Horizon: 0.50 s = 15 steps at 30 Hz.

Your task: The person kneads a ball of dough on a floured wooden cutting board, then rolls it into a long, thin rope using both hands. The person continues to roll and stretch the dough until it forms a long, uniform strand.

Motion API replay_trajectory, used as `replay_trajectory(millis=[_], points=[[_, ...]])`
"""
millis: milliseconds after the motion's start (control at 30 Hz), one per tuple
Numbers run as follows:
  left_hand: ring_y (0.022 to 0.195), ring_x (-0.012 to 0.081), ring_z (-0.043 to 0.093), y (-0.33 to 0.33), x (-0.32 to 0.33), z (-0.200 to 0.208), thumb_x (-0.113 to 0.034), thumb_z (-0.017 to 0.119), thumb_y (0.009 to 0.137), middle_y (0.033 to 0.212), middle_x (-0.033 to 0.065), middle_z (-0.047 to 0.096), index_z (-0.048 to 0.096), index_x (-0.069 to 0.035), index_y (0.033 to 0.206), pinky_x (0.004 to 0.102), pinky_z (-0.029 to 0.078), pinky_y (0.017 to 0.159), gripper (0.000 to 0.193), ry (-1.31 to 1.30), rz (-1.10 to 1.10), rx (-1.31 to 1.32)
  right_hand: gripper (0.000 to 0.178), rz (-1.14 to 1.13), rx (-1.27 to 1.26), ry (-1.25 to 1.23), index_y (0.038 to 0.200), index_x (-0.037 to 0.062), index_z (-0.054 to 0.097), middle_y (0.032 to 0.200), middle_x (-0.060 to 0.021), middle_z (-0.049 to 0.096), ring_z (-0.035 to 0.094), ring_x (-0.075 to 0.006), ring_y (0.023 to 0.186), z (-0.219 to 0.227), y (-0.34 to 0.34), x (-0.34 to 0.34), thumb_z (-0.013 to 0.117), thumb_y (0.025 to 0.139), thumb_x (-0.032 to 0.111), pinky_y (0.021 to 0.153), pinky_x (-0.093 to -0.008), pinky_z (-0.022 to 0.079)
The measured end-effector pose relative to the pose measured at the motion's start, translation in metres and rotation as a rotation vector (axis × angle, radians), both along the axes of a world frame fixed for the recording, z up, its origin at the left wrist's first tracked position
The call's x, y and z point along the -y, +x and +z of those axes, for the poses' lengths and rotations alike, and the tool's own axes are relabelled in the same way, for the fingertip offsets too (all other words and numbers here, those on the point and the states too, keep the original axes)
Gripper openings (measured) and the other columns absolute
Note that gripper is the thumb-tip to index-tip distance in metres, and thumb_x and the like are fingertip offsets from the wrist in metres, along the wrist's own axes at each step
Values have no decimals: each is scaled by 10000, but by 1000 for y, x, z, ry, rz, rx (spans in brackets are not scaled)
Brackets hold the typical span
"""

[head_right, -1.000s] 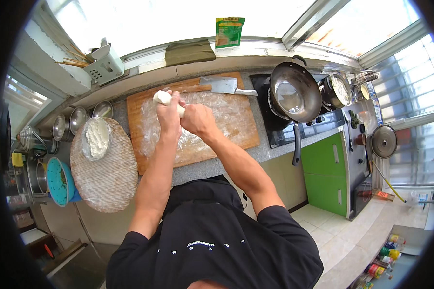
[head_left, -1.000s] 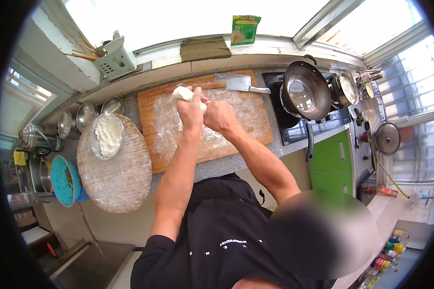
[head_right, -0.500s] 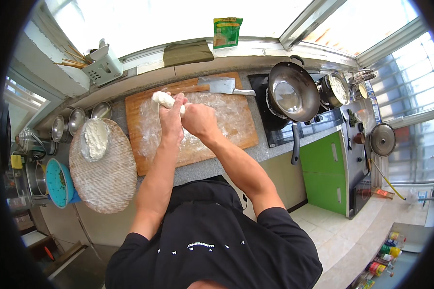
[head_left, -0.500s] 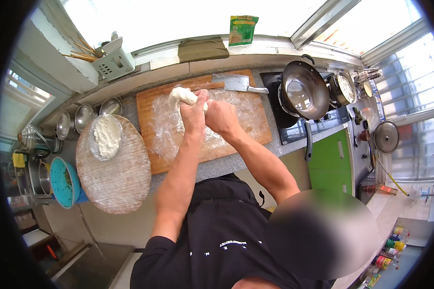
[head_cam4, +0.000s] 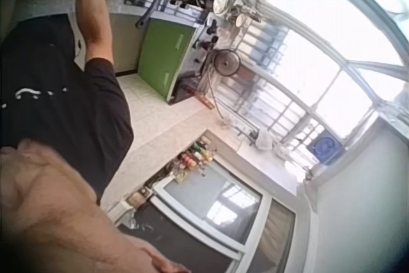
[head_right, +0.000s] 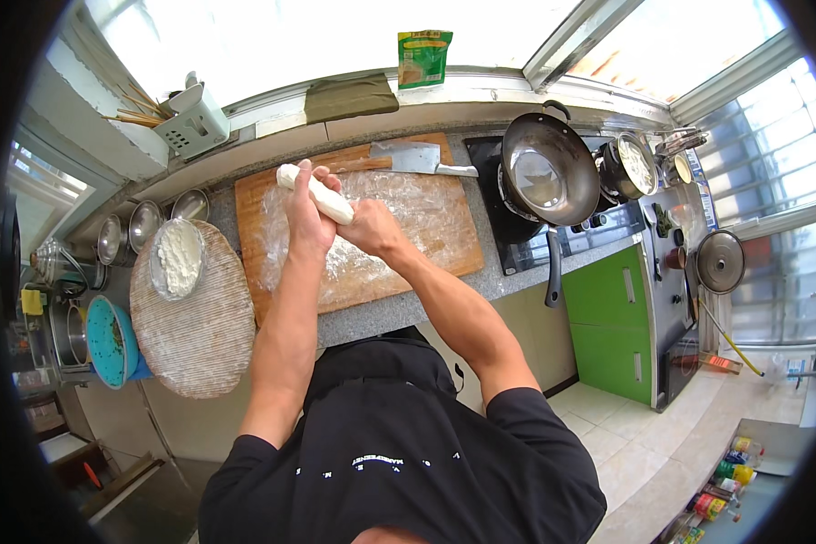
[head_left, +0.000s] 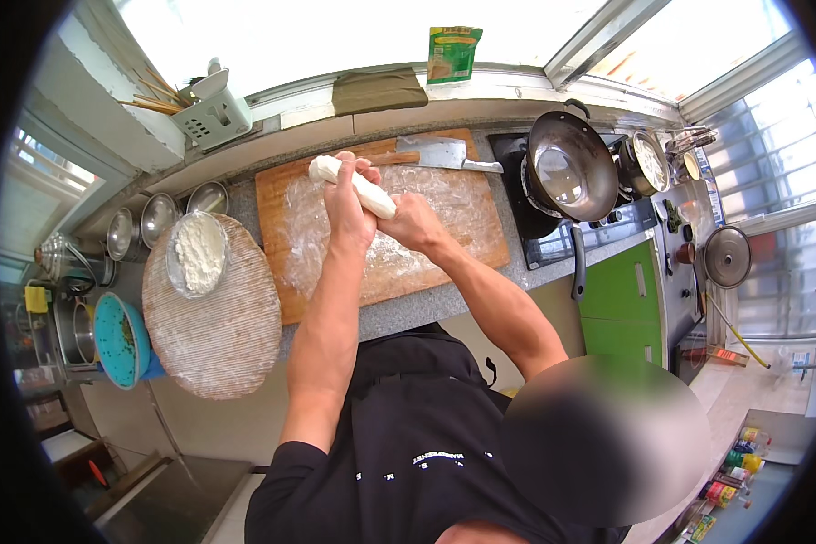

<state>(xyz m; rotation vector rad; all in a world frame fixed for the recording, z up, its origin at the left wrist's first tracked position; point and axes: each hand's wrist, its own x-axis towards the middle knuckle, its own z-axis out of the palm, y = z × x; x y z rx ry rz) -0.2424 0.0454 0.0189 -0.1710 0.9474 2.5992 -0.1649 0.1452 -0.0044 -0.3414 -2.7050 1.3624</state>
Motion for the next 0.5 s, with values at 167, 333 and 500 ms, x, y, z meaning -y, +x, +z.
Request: replay_trajectory(millis=[167, 333, 500], points=[[628, 112, 537, 17, -8, -4, -203, 676, 1053, 809, 16, 560, 535, -59, 1039, 313, 500, 554, 202, -255, 128, 61, 303, -34, 115, 349, 960, 41, 790, 851, -233, 748, 731, -422, 821, 27, 6, 12, 775, 847, 321, 756, -471, 585], [508, 91, 422, 11, -2, 2, -262, 599, 1094, 705, -6, 469, 486, -82, 881, 302, 397, 457, 300, -127, 39, 35, 329, 259, -202, -19, 953, -29, 752, 823, -175, 760, 732, -327, 742, 1, 7, -19, 794, 816, 267, 742, -452, 588], [585, 105, 477, 2, 7, 11, -340, 622, 1088, 772, 9, 537, 533, -93, 1023, 291, 436, 525, 270, 61, -42, -48, 202, 174, 312, -501, 922, -4, 749, 771, -93, 750, 718, -260, 701, 24, 7, -13, 790, 868, 187, 709, -385, 570]])
